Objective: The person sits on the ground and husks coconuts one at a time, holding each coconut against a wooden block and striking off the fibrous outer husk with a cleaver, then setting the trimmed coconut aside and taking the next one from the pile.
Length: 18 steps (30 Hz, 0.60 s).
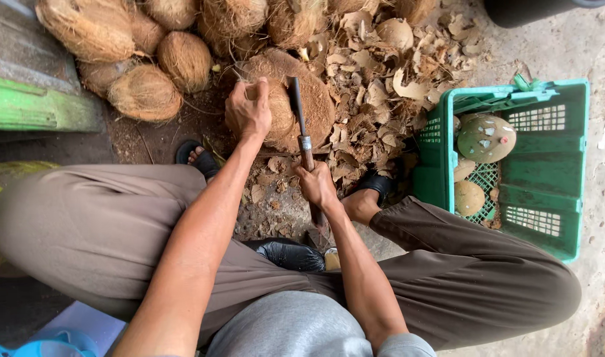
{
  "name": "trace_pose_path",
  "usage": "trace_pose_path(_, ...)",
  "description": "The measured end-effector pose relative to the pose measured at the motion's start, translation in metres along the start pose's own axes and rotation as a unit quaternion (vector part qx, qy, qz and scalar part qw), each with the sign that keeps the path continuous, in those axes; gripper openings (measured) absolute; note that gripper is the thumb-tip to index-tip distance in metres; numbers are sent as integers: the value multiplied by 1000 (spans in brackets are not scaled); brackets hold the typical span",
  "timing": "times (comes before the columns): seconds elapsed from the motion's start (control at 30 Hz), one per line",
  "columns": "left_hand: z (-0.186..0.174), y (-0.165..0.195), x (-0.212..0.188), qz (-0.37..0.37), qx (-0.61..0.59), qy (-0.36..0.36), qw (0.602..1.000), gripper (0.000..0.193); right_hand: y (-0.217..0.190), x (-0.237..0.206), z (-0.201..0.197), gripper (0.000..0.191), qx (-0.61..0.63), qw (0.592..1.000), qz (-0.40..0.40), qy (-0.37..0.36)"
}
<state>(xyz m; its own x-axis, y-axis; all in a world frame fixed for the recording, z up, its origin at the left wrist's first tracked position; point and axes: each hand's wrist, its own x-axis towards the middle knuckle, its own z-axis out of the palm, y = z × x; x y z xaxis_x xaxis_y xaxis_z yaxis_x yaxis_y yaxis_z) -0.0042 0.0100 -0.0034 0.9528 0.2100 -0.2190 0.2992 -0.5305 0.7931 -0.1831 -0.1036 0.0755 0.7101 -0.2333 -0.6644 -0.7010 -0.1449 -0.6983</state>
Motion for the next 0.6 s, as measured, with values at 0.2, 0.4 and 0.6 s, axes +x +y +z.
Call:
trace_pose_path(0.2, -2, -16, 16, 21, -26, 6, 999, 50, 20, 8, -2, 34, 20, 999, 37, -30)
trace_pose_path(0.4, -23, -26, 25, 92, -87, -71, 989, 44, 45, 22, -36, 29, 210, 963, -16, -169)
trace_pose_path(0.6, -34, -20, 27, -10, -162, -111, 981, 42, 33, 18, -4, 41, 73, 994, -71, -41)
